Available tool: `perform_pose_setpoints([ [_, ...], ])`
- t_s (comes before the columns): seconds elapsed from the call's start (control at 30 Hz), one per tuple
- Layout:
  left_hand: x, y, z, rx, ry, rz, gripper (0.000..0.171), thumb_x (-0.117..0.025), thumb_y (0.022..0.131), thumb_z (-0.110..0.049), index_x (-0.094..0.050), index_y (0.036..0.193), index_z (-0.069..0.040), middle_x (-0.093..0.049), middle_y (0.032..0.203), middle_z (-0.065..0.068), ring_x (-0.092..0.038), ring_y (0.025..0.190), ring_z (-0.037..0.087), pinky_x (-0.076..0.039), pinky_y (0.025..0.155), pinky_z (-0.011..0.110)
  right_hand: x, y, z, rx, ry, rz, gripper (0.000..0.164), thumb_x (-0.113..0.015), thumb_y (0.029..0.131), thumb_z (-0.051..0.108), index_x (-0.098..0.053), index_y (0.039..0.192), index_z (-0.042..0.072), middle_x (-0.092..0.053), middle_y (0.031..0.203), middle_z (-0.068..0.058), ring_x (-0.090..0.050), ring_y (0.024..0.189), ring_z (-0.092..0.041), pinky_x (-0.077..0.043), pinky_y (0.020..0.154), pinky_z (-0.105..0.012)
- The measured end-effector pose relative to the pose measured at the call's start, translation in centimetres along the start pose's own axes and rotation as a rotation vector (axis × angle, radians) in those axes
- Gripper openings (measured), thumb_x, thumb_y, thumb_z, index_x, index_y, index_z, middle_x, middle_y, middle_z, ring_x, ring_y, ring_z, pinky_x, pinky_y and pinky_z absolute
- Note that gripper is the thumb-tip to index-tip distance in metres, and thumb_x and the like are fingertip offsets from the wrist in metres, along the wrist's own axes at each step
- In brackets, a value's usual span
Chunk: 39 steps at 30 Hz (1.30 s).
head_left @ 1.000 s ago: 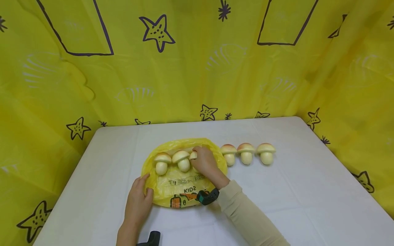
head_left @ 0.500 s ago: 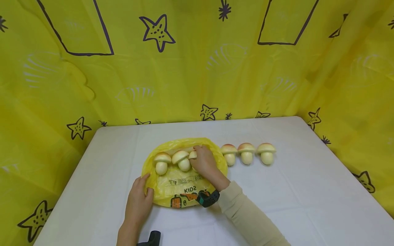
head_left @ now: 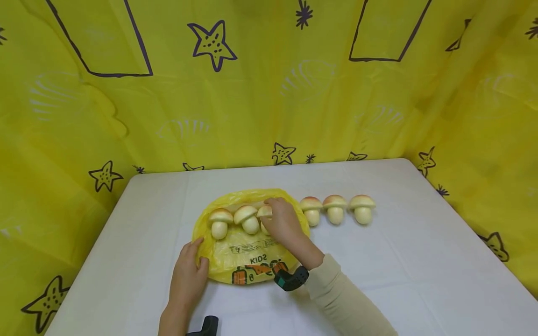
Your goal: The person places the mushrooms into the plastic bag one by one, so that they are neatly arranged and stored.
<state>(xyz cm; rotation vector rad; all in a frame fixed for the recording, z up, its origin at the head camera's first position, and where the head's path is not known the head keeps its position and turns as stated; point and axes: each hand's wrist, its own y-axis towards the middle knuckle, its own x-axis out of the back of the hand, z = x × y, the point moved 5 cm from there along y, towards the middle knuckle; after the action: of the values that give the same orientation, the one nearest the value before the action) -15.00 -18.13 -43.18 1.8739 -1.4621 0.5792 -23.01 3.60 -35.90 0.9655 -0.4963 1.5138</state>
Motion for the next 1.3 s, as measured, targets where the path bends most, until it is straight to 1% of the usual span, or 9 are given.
perform_pose_setpoints([
  [0.13,0.0,0.0,0.0,0.006,-0.002,0.007,0.044,-0.048,0.085,-0.004,-0.048,0.128,0.003,-0.046,0.126,0.020,-0.042,0.119,0.035,-0.034,0.097,0.049,0.5,0.1,-0.2,0.012,0.016,-0.007,0.038,-0.068,0.078,0.010,-0.061,0.112,-0.003,-0.060,0.102,-0.018,-0.057,0.091,-0.030,-0.049,0.073,-0.039],
  [0.33,-0.1,0.0,0.1,0.021,0.004,0.020,0.044,-0.047,0.085,-0.005,-0.047,0.129,0.003,-0.045,0.127,0.020,-0.041,0.120,0.035,-0.033,0.097,0.049,1.8,0.1,-0.4,0.011,0.044,-0.031,0.037,-0.069,0.079,0.011,-0.061,0.112,-0.002,-0.060,0.107,-0.019,-0.055,0.099,-0.032,-0.046,0.083,-0.042],
  [0.47,-0.2,0.0,0.2,0.025,0.003,0.024,0.043,-0.047,0.086,-0.005,-0.047,0.128,0.002,-0.045,0.127,0.019,-0.041,0.120,0.035,-0.033,0.097,0.049,2.6,0.1,-0.5,0.018,0.042,-0.042,0.036,-0.069,0.080,0.012,-0.061,0.113,-0.002,-0.059,0.108,-0.019,-0.055,0.101,-0.032,-0.045,0.085,-0.042],
  [0.67,-0.2,0.0,0.1,0.015,-0.002,0.021,0.043,-0.047,0.085,-0.005,-0.047,0.128,0.003,-0.045,0.127,0.020,-0.041,0.120,0.035,-0.033,0.097,0.050,3.6,-0.2,-1.1,-0.012,0.087,-0.075,0.035,-0.070,0.080,0.012,-0.063,0.112,0.000,-0.059,0.109,-0.016,-0.053,0.105,-0.030,-0.044,0.088,-0.041],
  [0.8,-0.1,0.0,0.1,0.009,0.000,0.014,0.043,-0.047,0.085,-0.004,-0.047,0.128,0.003,-0.046,0.126,0.020,-0.042,0.119,0.036,-0.034,0.096,0.050,3.9,-0.1,-1.6,-0.018,0.098,-0.080,0.035,-0.070,0.079,0.011,-0.063,0.111,0.000,-0.059,0.110,-0.015,-0.052,0.107,-0.030,-0.043,0.089,-0.042],
  [0.93,0.0,-0.1,0.1,-0.014,0.005,-0.010,0.042,-0.048,0.084,-0.002,-0.049,0.126,0.004,-0.047,0.125,0.021,-0.043,0.117,0.036,-0.035,0.096,0.050,4.0,-0.1,-2.0,-0.017,0.089,-0.078,0.035,-0.070,0.079,0.011,-0.063,0.112,0.000,-0.059,0.111,-0.015,-0.052,0.108,-0.031,-0.043,0.089,-0.042],
  [1.03,0.0,-0.1,0.1,-0.028,0.004,-0.019,0.042,-0.049,0.084,0.000,-0.050,0.125,0.004,-0.048,0.124,0.022,-0.044,0.117,0.037,-0.035,0.095,0.050,4.2,-0.2,-2.5,-0.036,0.081,-0.088,0.035,-0.071,0.079,0.013,-0.063,0.112,0.001,-0.059,0.111,-0.015,-0.053,0.107,-0.031,-0.044,0.088,-0.043],
  [1.2,0.1,0.0,0.0,-0.023,0.006,-0.014,0.042,-0.049,0.084,-0.001,-0.050,0.125,0.004,-0.048,0.124,0.022,-0.044,0.117,0.037,-0.035,0.095,0.050,4.6,-0.1,-3.2,-0.077,0.088,-0.082,0.035,-0.070,0.079,0.014,-0.064,0.112,0.002,-0.058,0.113,-0.016,-0.052,0.108,-0.032,-0.044,0.087,-0.044],
  [1.3,0.1,0.0,0.0,-0.024,0.010,-0.019,0.042,-0.049,0.084,-0.001,-0.050,0.125,0.004,-0.048,0.124,0.022,-0.044,0.117,0.036,-0.035,0.095,0.050,4.7,0.0,-3.5,-0.084,0.094,-0.070,0.036,-0.070,0.080,0.013,-0.063,0.113,0.002,-0.057,0.115,-0.017,-0.051,0.109,-0.033,-0.044,0.088,-0.045],
])
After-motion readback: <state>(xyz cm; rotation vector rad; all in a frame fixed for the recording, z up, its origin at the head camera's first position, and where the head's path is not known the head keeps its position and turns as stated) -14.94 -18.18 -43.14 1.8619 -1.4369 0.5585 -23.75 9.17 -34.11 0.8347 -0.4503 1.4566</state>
